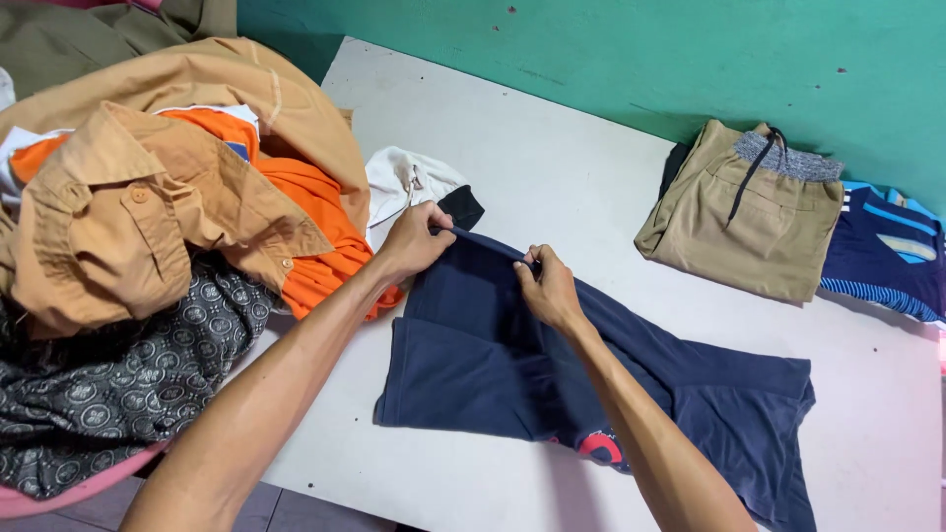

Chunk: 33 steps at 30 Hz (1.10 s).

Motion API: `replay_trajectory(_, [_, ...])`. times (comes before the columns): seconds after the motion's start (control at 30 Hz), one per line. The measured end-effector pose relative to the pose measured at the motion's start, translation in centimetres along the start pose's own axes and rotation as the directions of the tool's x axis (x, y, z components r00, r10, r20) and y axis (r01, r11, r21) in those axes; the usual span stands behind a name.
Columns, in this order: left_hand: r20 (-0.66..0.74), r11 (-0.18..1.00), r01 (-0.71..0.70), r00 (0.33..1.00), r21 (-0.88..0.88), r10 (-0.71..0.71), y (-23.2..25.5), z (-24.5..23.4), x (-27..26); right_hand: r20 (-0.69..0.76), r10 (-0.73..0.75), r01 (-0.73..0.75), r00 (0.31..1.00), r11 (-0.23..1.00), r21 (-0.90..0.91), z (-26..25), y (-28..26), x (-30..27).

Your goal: Folding a dark blue t-shirt on a table.

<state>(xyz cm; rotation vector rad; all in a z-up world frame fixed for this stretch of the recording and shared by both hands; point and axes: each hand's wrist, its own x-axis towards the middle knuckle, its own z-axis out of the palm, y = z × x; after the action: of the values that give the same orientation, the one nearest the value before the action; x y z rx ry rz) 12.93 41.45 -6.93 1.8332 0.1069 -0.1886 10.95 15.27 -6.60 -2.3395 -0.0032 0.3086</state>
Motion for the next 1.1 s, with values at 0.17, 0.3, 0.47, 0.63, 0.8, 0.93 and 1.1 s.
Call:
replay_trajectory(0.17, [0.029, 0.961, -0.222, 0.975, 0.163, 0.220, 0.3, -0.7, -6.9, -0.024, -0.322, 0.322, 0.946, 0.934, 0.158, 0.1, 1.3, -4.6])
replay_trajectory(0.3, [0.031, 0.900, -0.349, 0.935, 0.262, 0.353, -2.1, -0.2, -11.4, 0.101, -0.345, 0.339, 0.933, 0.938, 0.074, -0.9, -0.4, -8.9])
replay_trajectory(0.47, [0.006, 0.868, -0.341, 0.931, 0.362, 0.364, -3.8, 0.8, -14.4, 0.084, -0.418, 0.425, 0.905, 0.899, -0.104, 0.8, 1.3, -10.9])
replay_trajectory(0.63, [0.010, 0.860, -0.306, 0.943, 0.409, 0.331, -4.8, 1.4, -14.5, 0.067, -0.405, 0.410, 0.912, 0.899, -0.155, 1.2, 0.9, -11.2])
replay_trajectory(0.8, [0.022, 0.834, -0.281, 0.951, 0.474, 0.308, -5.9, 2.1, -14.0, 0.107, -0.384, 0.397, 0.917, 0.853, -0.339, 2.5, 2.8, -10.0])
replay_trajectory(0.93, [0.032, 0.834, -0.276, 0.954, 0.477, 0.298, -6.6, 2.1, -14.0, 0.176, -0.459, 0.482, 0.871, 0.725, -0.492, 3.4, 4.3, -9.8])
replay_trajectory(1.1, [0.062, 0.811, -0.248, 0.965, 0.530, 0.255, -5.2, 1.3, -14.4, 0.229, -0.396, 0.444, 0.889, 0.625, -0.642, 2.3, 1.8, -10.5])
